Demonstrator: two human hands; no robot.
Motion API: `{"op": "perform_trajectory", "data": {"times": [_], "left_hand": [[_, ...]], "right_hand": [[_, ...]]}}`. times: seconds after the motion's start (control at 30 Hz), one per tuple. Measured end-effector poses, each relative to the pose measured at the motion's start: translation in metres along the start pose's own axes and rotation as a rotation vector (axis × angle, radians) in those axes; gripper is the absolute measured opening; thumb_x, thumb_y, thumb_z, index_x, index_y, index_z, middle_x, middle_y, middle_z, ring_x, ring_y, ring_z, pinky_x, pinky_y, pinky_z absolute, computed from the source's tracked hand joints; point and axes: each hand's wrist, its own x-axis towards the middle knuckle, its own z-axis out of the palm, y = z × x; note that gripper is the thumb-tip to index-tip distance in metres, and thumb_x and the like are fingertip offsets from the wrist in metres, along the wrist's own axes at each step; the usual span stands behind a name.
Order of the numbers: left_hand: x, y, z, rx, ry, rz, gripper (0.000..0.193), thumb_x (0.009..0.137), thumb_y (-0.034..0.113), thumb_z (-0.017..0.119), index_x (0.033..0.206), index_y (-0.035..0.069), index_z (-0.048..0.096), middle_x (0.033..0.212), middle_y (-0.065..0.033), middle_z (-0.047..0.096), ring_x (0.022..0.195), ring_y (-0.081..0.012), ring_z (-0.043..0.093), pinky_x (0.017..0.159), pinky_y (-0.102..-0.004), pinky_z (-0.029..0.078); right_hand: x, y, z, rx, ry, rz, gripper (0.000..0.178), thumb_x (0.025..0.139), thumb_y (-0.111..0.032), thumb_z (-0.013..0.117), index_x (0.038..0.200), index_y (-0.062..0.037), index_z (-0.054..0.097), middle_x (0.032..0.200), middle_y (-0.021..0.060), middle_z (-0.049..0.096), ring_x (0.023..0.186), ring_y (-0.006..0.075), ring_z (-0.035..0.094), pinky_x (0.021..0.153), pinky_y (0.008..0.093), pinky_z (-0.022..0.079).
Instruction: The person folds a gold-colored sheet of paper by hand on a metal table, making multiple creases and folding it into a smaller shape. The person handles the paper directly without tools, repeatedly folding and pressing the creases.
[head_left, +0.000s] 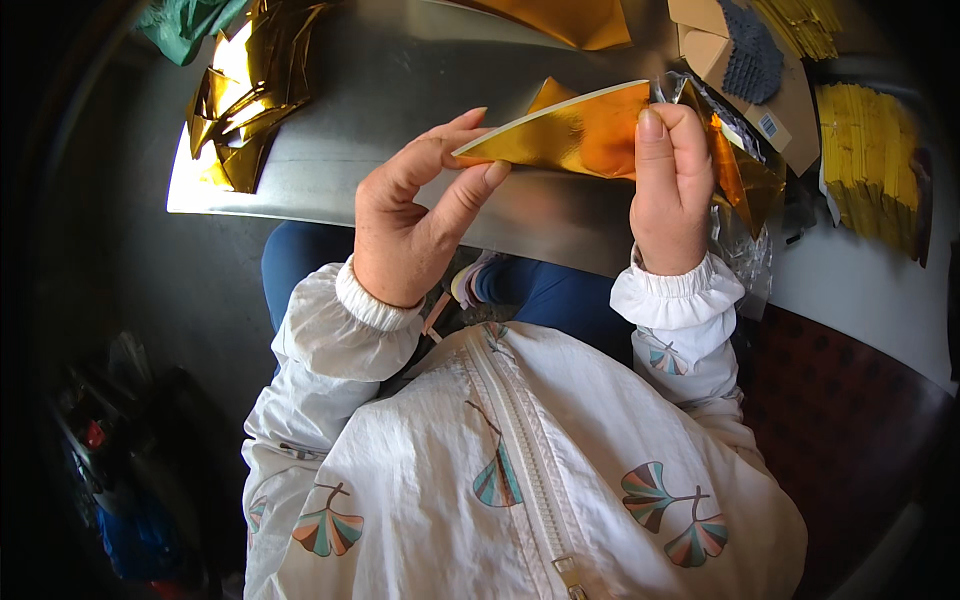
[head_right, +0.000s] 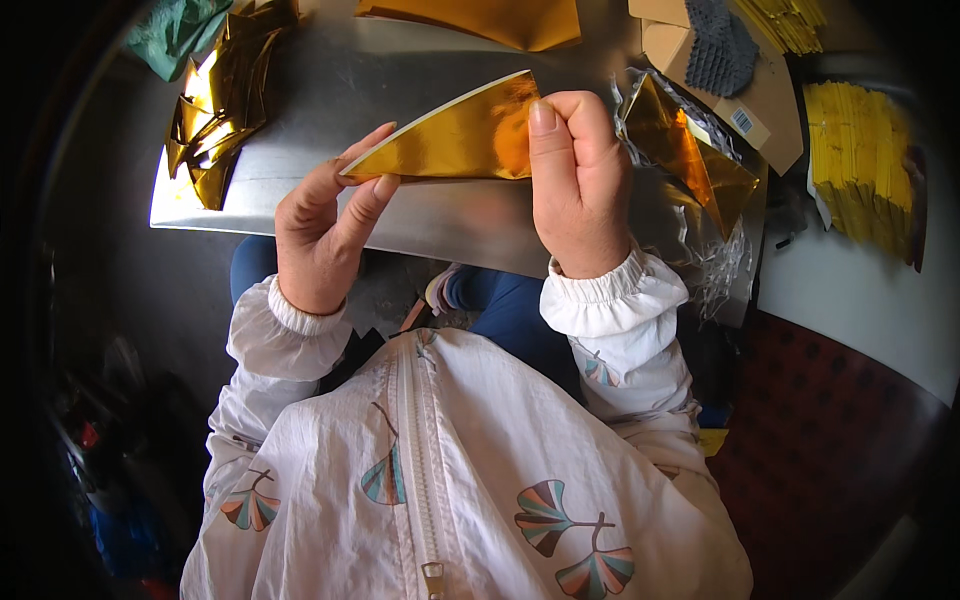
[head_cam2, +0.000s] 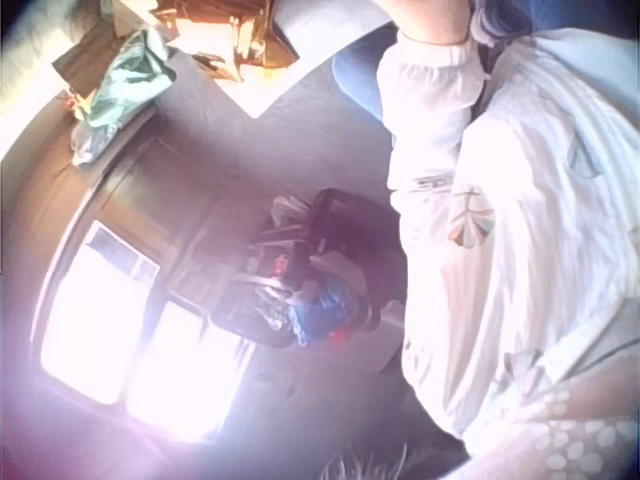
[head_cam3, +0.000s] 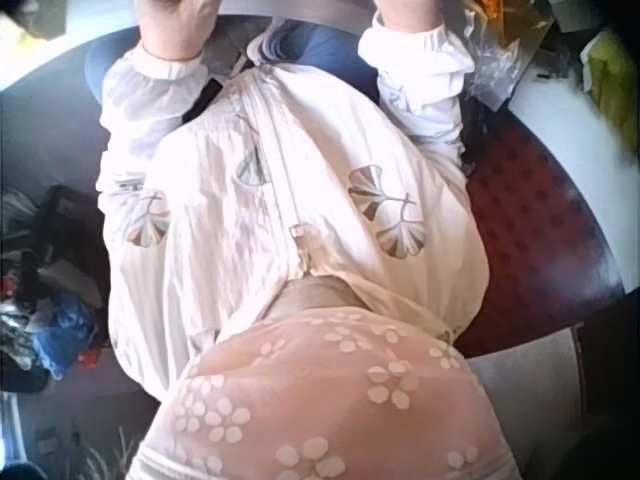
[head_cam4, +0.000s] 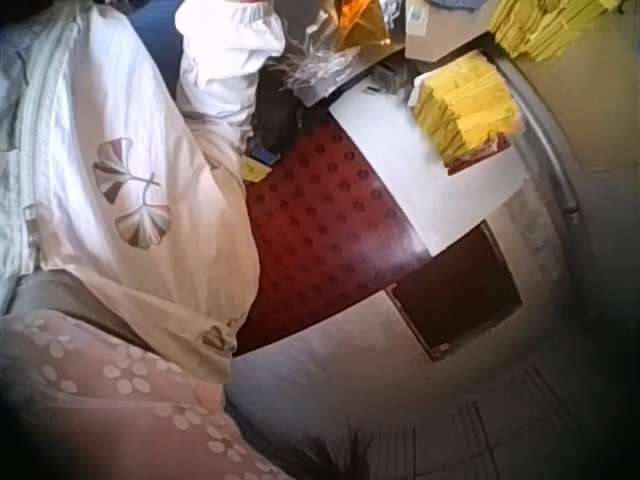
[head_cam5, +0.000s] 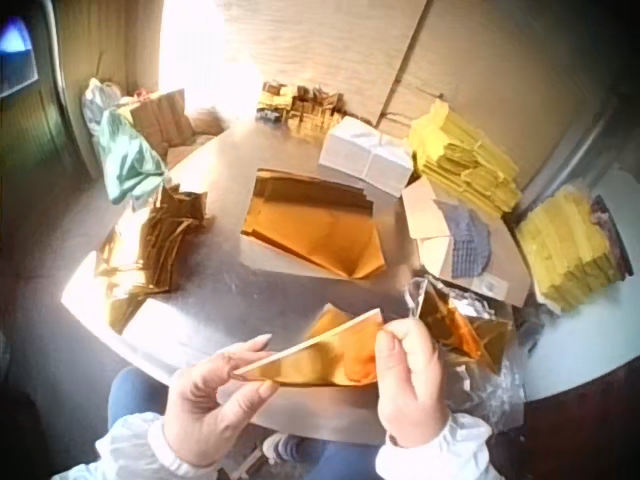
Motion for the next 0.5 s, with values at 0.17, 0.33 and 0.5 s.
{"op": "perform_trajectory", "data": {"times": [0.17,0.33,0.5], "left_hand": [[0.001,0.057,0.008,-0.108,0.031,-0.056,0.015,0.09,0.011,0.072,0.096,-0.002,0.067,0.082,-0.0014,0.067,0.074,-0.0068,0.057,0.071,-0.0212,0.046],[-0.002,0.104,0.012,-0.11,0.076,0.047,0.015,0.091,0.01,0.07,0.096,-0.003,0.065,0.081,-0.0009,0.065,0.075,-0.0066,0.056,0.07,-0.0208,0.045],[-0.003,0.143,0.01,-0.09,0.043,0.121,0.013,0.091,0.007,0.07,0.095,-0.004,0.064,0.079,0.0004,0.064,0.072,-0.0054,0.054,0.068,-0.02,0.044]], "right_hand": [[0.001,-0.045,-0.017,0.078,0.039,0.007,0.018,0.103,-0.014,0.05,0.089,-0.0028,0.054,0.068,0.0014,0.055,0.06,0.0083,0.049,0.055,0.0234,0.04],[-0.006,-0.088,-0.03,0.172,0.068,-0.001,0.013,0.101,-0.014,0.054,0.093,-0.0029,0.056,0.072,-0.0026,0.052,0.063,0.0047,0.045,0.058,0.0201,0.039],[-0.007,-0.125,-0.045,0.439,-0.003,0.003,0.011,0.098,-0.012,0.061,0.095,-0.0019,0.058,0.075,-0.0057,0.052,0.067,0.0013,0.042,0.061,0.0173,0.037]]}}
